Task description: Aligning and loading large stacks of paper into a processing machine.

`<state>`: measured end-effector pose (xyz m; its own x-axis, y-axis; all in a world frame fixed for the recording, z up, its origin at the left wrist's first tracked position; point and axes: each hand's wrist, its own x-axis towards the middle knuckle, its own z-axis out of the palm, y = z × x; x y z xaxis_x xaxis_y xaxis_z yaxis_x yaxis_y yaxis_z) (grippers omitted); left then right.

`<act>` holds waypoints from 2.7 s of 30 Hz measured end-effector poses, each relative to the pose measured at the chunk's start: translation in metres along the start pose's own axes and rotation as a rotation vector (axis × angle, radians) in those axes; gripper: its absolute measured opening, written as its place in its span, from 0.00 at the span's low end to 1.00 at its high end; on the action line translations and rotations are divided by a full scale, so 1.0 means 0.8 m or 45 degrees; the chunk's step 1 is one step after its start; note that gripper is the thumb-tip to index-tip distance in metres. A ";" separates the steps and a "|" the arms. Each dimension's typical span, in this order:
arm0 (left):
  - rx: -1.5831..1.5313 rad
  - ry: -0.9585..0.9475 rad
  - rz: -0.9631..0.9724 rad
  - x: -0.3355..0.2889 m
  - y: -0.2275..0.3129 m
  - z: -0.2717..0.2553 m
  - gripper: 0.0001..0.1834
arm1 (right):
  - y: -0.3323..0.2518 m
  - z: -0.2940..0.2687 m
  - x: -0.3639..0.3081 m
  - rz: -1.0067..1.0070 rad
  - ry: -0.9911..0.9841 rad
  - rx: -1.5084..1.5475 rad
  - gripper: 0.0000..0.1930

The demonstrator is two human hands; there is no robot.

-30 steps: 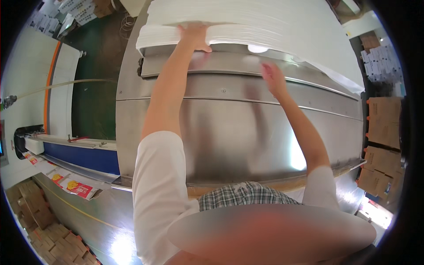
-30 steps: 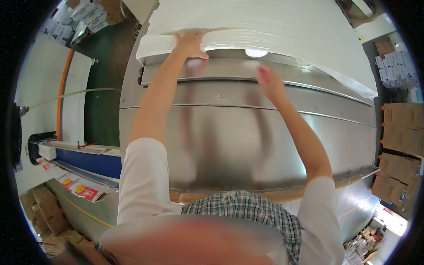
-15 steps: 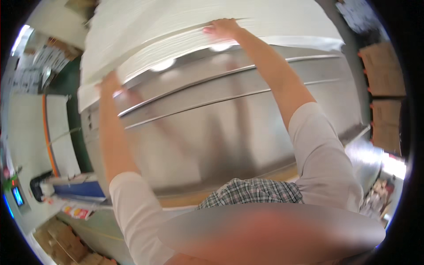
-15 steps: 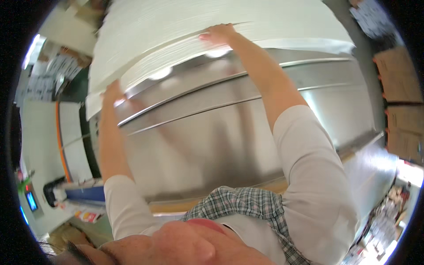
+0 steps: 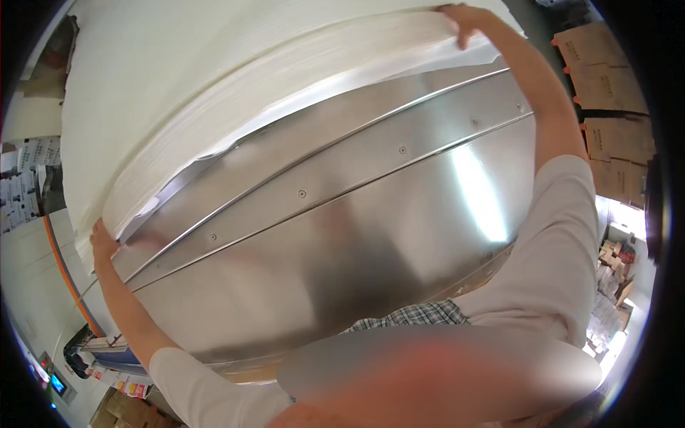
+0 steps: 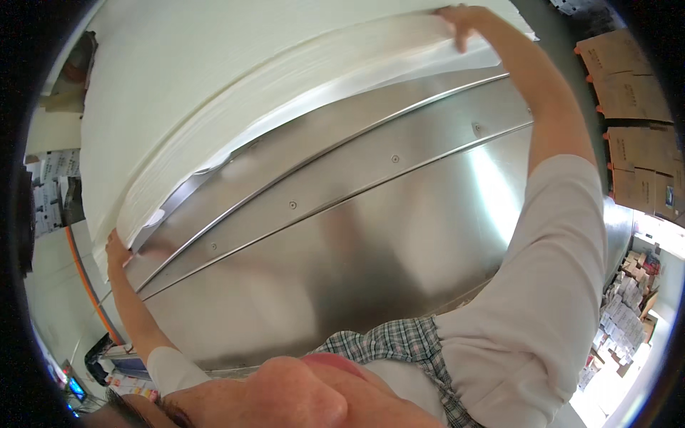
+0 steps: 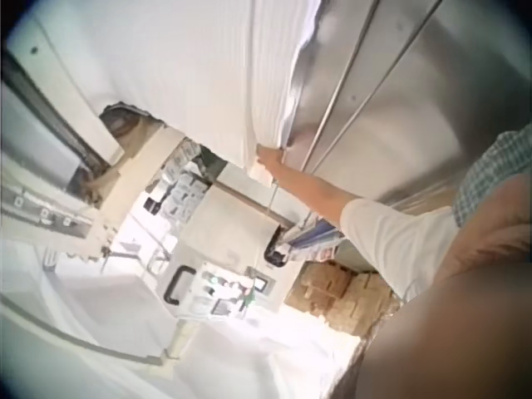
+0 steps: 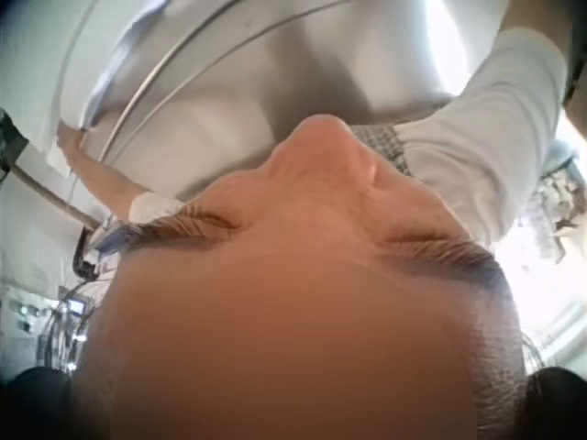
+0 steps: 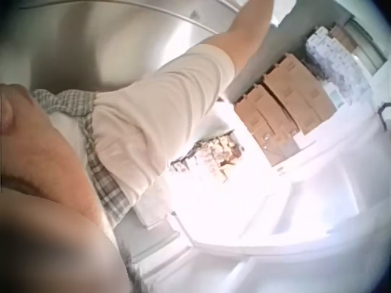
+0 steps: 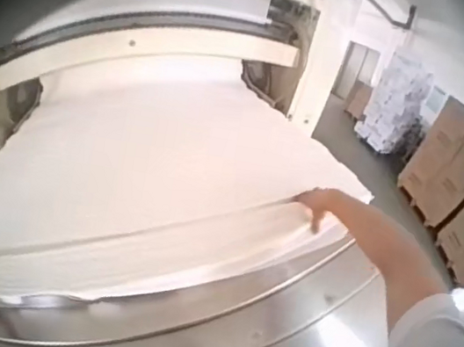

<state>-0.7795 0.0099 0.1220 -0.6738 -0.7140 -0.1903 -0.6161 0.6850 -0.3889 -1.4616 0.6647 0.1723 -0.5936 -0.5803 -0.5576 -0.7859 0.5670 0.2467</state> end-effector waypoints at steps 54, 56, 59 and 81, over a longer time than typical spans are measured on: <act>-0.321 -0.112 -0.248 -0.487 -0.014 0.036 0.33 | 0.001 0.370 -0.456 0.199 0.576 0.200 0.29; -0.291 -0.236 -0.132 -0.474 -0.027 0.021 0.37 | 0.027 0.356 -0.455 0.165 0.348 0.257 0.31; -0.195 -0.554 -0.031 -0.434 -0.045 0.008 0.41 | 0.054 0.324 -0.427 0.112 -0.075 0.280 0.36; -1.557 0.393 0.368 -0.431 0.252 -0.152 0.14 | -0.042 0.198 -0.310 -0.272 0.224 1.402 0.29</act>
<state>-0.7207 0.4116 0.2187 -0.8090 -0.5684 0.1498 -0.2940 0.6120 0.7342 -1.2605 0.8822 0.1772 -0.5497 -0.7519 -0.3640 -0.3465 0.6017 -0.7196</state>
